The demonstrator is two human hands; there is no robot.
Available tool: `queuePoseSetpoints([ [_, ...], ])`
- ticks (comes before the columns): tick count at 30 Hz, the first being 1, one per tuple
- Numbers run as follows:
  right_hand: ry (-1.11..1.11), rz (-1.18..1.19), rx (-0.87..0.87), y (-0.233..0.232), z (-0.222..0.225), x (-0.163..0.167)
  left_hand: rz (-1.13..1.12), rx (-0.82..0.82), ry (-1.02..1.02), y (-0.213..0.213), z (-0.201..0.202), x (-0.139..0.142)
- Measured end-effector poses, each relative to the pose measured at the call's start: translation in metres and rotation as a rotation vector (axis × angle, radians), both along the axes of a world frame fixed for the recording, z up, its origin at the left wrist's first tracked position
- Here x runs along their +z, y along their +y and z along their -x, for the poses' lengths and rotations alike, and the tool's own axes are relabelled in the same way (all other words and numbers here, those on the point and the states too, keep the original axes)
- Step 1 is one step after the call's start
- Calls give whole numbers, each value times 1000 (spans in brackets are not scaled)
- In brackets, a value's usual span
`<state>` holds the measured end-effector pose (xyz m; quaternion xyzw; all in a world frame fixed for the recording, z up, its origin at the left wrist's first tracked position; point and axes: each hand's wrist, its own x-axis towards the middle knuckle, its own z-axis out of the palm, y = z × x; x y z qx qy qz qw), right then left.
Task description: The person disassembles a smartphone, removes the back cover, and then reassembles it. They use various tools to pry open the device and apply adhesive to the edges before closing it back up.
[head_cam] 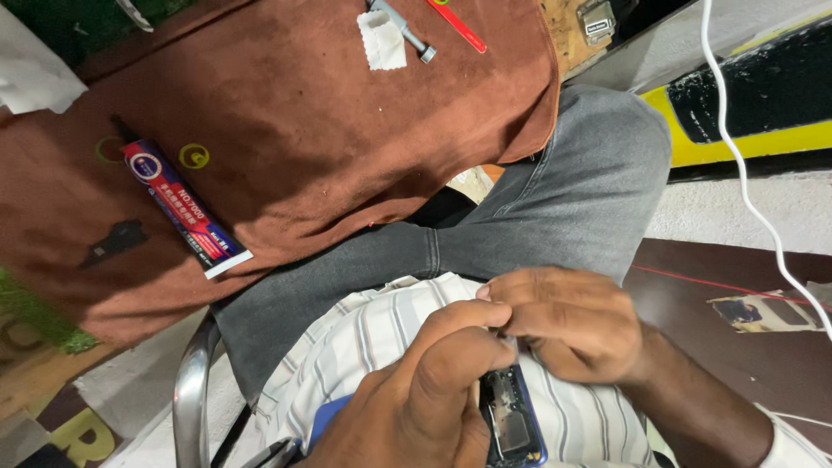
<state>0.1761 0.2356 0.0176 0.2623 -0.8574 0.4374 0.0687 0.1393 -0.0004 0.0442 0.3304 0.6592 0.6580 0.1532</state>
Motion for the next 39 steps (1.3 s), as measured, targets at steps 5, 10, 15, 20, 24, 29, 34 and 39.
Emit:
queuePoseSetpoints([
  [5,-27,92,-36,-1,0,-4,146,113,-74,-9,-5,9],
  [10,-101,115,-28,-4,-4,-7,32,141,-265,-10,-4,6],
  [15,-124,178,-57,-8,-6,-11,258,224,-243,-14,-13,4],
  [20,-231,192,-76,-9,-5,-15,50,239,-157,-15,-15,-3],
  [24,-282,292,-36,-10,-4,-16,48,236,-70,-15,-10,-1],
  [29,-302,254,-50,-11,0,-13,0,338,-68,-13,-12,5],
  [34,-341,227,-10,-15,6,-12,-45,359,-107,-10,-10,3],
  [39,-421,441,-53,-17,6,-14,-72,406,-47,-9,-10,9],
])
